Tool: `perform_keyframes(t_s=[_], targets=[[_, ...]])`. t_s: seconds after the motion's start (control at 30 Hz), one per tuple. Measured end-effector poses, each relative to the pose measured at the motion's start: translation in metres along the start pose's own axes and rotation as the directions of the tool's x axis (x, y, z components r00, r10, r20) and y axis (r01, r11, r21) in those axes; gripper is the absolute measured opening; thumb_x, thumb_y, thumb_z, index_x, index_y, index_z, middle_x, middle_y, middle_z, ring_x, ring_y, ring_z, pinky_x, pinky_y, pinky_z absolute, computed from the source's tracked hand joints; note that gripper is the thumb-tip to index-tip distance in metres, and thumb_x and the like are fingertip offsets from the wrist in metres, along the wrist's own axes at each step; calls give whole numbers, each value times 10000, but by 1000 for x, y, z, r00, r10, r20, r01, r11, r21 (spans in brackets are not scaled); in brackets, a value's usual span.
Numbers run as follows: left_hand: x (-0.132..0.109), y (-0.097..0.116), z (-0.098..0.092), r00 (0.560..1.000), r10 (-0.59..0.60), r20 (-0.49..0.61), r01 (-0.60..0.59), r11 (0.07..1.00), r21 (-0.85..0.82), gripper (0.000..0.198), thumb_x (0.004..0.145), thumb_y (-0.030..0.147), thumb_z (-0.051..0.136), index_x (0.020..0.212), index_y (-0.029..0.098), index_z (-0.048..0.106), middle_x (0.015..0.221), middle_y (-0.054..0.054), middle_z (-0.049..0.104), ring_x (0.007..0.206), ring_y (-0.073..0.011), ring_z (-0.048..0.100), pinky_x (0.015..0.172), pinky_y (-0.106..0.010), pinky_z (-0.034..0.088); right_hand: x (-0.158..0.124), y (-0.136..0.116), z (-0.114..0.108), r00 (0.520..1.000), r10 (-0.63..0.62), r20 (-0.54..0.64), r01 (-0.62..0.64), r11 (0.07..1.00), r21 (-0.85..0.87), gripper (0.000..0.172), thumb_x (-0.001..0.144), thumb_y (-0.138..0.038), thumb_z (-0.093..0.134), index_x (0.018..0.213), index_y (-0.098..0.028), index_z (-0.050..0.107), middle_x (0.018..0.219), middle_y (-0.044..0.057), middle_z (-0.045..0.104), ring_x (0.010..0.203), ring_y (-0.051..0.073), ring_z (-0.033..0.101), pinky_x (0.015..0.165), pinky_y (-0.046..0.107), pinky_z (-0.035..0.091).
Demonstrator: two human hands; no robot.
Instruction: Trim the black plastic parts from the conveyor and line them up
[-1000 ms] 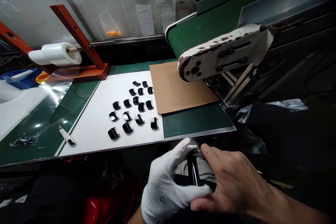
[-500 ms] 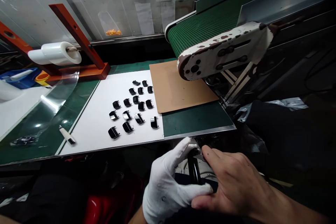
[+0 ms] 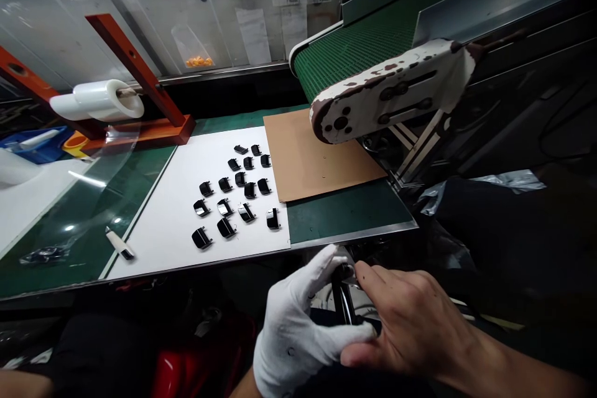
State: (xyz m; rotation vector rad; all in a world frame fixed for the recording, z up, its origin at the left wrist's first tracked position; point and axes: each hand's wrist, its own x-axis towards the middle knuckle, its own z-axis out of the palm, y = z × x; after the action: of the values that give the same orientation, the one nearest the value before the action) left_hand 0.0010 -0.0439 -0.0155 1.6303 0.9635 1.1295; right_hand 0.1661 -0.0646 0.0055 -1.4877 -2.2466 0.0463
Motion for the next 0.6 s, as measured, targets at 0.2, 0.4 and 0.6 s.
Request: perform_keyframes(t_s=[0.2, 0.4, 0.6], targets=[[2, -1, 0, 1000, 14, -12, -14, 1000, 25, 706, 558, 306, 879, 1195, 128, 632, 1113, -110, 708, 967, -266, 697, 890, -285, 579, -3, 4, 3, 1000, -23, 6, 23, 999, -34, 824, 796, -796, 75, 680, -156, 580, 534, 23, 567, 436, 187, 574, 426, 319, 284], [4, -1, 1, 1000, -25, 7, 25, 1000, 19, 700, 561, 323, 880, 1189, 129, 639, 1096, -104, 713, 967, -259, 696, 888, -273, 577, -5, 7, 6, 999, -50, 5, 51, 996, -70, 777, 845, -744, 78, 670, -169, 571, 536, 20, 563, 441, 183, 564, 431, 324, 267], [3, -6, 3, 996, -85, 7, 85, 996, -2, 706, 581, 299, 870, 1224, 155, 616, 1113, -89, 706, 991, -255, 687, 903, -274, 569, -3, 8, 7, 995, -85, -52, 80, 993, -90, 746, 881, -696, 84, 658, -173, 566, 510, 13, 548, 423, 172, 550, 421, 312, 283]])
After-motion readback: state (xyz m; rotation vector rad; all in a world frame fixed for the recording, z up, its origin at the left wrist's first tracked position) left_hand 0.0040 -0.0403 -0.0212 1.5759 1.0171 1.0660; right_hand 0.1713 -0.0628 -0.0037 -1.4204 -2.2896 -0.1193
